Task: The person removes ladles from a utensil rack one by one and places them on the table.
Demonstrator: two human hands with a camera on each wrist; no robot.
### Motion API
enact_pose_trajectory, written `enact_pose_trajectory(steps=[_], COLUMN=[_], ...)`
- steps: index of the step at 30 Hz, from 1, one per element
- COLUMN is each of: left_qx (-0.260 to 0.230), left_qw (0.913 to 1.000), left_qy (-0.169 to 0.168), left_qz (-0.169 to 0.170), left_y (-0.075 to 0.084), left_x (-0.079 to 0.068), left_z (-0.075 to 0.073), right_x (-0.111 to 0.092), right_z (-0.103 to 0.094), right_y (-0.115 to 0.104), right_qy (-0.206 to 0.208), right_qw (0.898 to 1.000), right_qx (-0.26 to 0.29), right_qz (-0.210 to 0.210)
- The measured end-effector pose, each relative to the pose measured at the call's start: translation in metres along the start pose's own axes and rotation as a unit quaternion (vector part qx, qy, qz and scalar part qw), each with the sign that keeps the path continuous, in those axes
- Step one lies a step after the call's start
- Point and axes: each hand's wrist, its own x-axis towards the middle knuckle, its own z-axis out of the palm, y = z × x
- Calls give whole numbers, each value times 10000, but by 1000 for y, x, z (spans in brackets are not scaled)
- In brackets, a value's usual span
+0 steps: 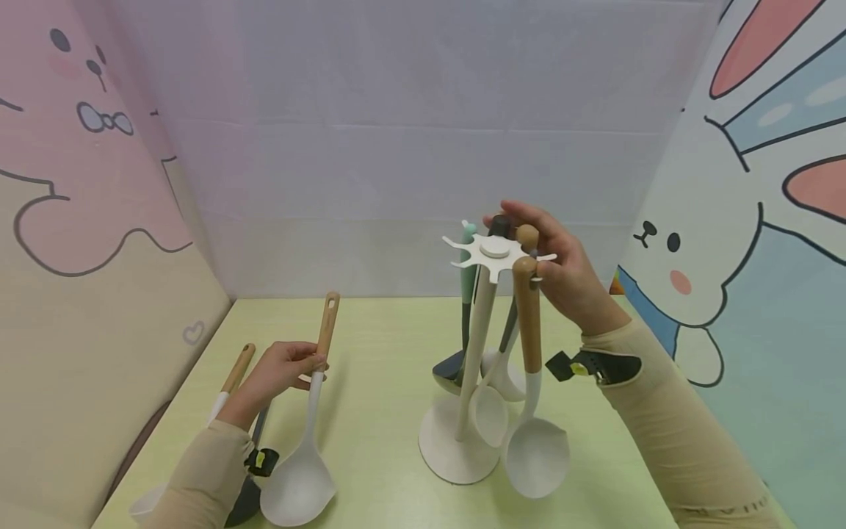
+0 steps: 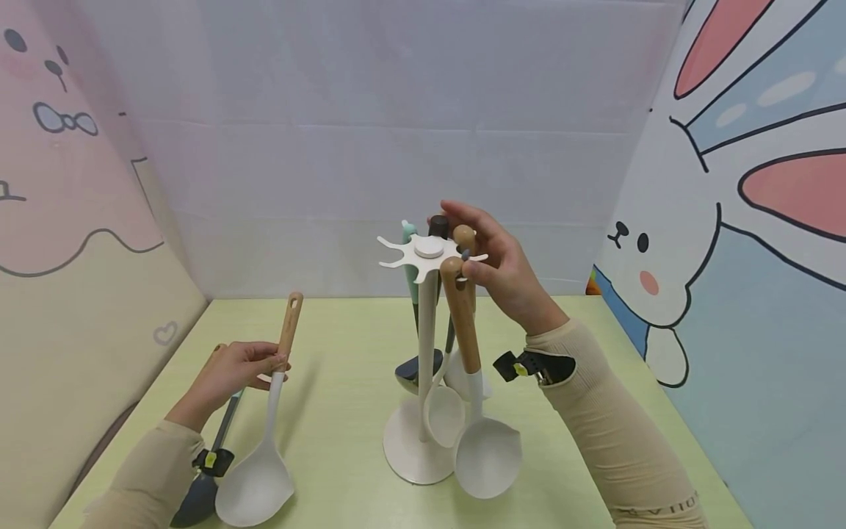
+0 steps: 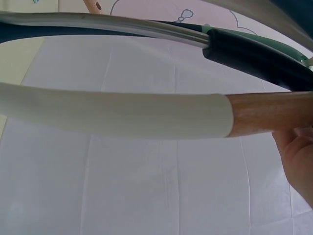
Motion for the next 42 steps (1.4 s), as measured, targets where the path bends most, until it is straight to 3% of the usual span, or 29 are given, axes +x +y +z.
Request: enact_pose_trajectory(steps=[27,42], left_qx=[137,543], left_qw=[9996,9977], left_qy=[19,13], left_qz=[-232,-416], left_y=[-18,-30], left_x=[8,17], left_z=[-7,-13], right_x=[0,1], right_z=[2,3], right_y=[0,-2], right_qy=[31,27], right_qw=[10000,10000], right_qx=[-45,-58], right_qz=[-7,22])
